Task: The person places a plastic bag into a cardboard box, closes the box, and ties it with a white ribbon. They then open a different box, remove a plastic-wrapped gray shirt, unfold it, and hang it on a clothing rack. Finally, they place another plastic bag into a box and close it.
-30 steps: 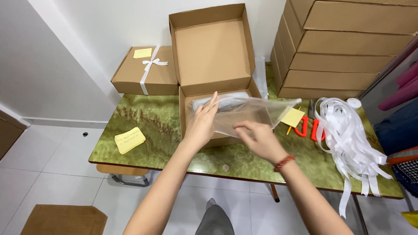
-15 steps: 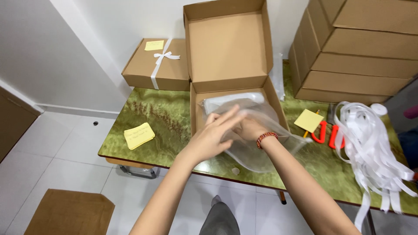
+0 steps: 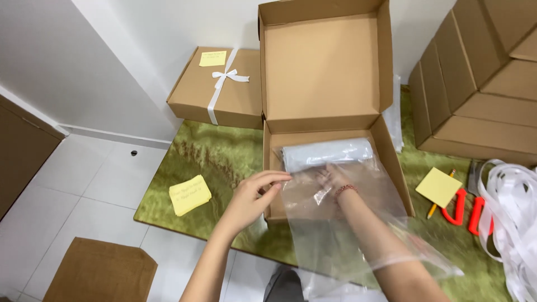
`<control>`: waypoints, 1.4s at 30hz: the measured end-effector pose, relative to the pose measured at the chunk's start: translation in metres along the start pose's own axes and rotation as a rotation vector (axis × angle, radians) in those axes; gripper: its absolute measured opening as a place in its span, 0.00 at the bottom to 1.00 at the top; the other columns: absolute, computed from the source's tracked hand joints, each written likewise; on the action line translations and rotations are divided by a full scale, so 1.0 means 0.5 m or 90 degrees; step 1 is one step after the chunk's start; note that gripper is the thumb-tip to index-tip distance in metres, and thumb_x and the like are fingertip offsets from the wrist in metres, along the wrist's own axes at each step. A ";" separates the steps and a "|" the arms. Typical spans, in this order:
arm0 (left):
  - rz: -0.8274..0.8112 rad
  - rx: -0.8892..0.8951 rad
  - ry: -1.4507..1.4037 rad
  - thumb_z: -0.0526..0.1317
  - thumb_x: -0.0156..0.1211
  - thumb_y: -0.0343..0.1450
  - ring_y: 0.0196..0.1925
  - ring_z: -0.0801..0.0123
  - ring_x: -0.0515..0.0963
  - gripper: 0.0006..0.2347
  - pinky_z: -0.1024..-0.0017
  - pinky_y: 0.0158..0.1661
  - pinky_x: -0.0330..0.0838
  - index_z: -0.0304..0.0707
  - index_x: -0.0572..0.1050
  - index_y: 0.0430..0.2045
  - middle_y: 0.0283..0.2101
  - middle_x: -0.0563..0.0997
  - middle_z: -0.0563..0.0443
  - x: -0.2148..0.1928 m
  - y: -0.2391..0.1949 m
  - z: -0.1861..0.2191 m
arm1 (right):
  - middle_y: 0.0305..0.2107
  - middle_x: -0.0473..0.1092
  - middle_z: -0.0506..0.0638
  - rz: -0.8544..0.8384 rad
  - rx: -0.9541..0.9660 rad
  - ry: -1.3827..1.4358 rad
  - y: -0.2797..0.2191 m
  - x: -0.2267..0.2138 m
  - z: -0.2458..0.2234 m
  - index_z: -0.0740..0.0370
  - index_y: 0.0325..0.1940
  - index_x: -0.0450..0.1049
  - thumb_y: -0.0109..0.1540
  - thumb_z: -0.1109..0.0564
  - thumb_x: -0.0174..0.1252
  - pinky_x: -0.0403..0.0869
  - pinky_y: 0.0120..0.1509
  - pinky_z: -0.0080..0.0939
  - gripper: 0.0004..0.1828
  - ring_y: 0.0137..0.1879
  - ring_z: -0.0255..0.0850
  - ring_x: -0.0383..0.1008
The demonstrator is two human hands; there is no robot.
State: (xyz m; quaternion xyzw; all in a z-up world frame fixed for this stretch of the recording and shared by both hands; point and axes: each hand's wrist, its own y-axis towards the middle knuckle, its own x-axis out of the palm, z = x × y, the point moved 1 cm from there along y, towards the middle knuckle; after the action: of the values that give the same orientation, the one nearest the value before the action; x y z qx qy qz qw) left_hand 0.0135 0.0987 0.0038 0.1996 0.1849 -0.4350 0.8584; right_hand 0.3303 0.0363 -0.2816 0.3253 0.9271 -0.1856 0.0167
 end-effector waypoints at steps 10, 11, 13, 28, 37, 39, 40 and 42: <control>-0.088 -0.170 -0.101 0.35 0.57 0.76 0.47 0.58 0.86 0.13 0.69 0.39 0.80 0.48 0.85 0.51 0.50 0.88 0.45 -0.003 0.112 -0.139 | 0.65 0.50 0.57 0.172 0.352 0.485 0.149 0.052 -0.009 0.57 0.82 0.45 0.61 0.33 0.73 0.77 0.59 0.46 0.59 0.61 0.50 0.61; -0.088 -0.195 -0.108 0.35 0.57 0.76 0.47 0.59 0.86 0.13 0.69 0.39 0.80 0.49 0.85 0.51 0.50 0.88 0.46 -0.002 0.117 -0.150 | 0.71 0.51 0.60 0.159 0.342 0.450 0.187 0.044 0.030 0.56 0.83 0.47 0.62 0.35 0.73 0.78 0.65 0.57 0.57 0.69 0.58 0.64; -0.091 -0.208 -0.106 0.36 0.57 0.76 0.48 0.57 0.86 0.13 0.68 0.40 0.81 0.49 0.85 0.51 0.49 0.88 0.46 0.001 0.120 -0.158 | 0.71 0.52 0.59 0.192 0.350 0.493 0.157 0.043 -0.031 0.49 0.80 0.54 0.58 0.37 0.77 0.78 0.65 0.61 0.54 0.68 0.62 0.66; 0.162 -0.399 -0.401 0.64 0.58 0.75 0.78 0.34 0.60 0.43 0.34 0.67 0.61 0.26 0.54 0.76 0.77 0.58 0.25 0.003 0.193 -0.160 | 0.55 0.73 0.54 0.025 0.139 0.610 0.007 0.056 -0.294 0.60 0.64 0.70 0.64 0.40 0.66 0.78 0.68 0.55 0.31 0.60 0.49 0.76; 0.363 -0.446 -0.641 0.45 0.70 0.74 0.55 0.56 0.86 0.13 0.58 0.51 0.82 0.45 0.79 0.50 0.53 0.86 0.48 -0.021 0.207 -0.291 | 0.52 0.77 0.54 -0.039 0.165 0.395 -0.077 0.044 -0.334 0.57 0.62 0.76 0.58 0.42 0.72 0.80 0.62 0.55 0.32 0.57 0.49 0.79; 0.410 -0.459 -0.671 0.42 0.71 0.74 0.48 0.62 0.88 0.09 0.60 0.48 0.85 0.50 0.80 0.45 0.48 0.88 0.54 -0.039 0.203 -0.323 | 0.57 0.75 0.58 -0.049 0.166 0.368 -0.103 0.033 -0.354 0.58 0.65 0.73 0.58 0.39 0.75 0.79 0.66 0.59 0.38 0.61 0.54 0.78; 0.449 -0.442 -0.698 0.42 0.71 0.73 0.47 0.62 0.88 0.09 0.59 0.48 0.85 0.48 0.79 0.44 0.46 0.87 0.54 -0.048 0.198 -0.333 | 0.56 0.75 0.59 -0.050 0.169 0.349 -0.139 0.034 -0.388 0.60 0.65 0.73 0.59 0.41 0.73 0.77 0.64 0.64 0.36 0.60 0.54 0.78; 0.490 -0.423 -0.724 0.41 0.72 0.72 0.46 0.61 0.88 0.10 0.58 0.49 0.85 0.46 0.78 0.43 0.45 0.86 0.53 -0.064 0.186 -0.340 | 0.54 0.75 0.60 -0.052 0.171 0.330 -0.162 0.021 -0.406 0.61 0.64 0.74 0.59 0.43 0.71 0.76 0.62 0.69 0.34 0.59 0.53 0.78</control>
State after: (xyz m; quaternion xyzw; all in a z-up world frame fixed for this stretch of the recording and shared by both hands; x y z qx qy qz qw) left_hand 0.0476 0.2562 -0.1085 -0.2734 -0.2468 -0.0625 0.9276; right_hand 0.2912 0.0564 -0.0674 0.3235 0.8799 -0.2181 -0.2711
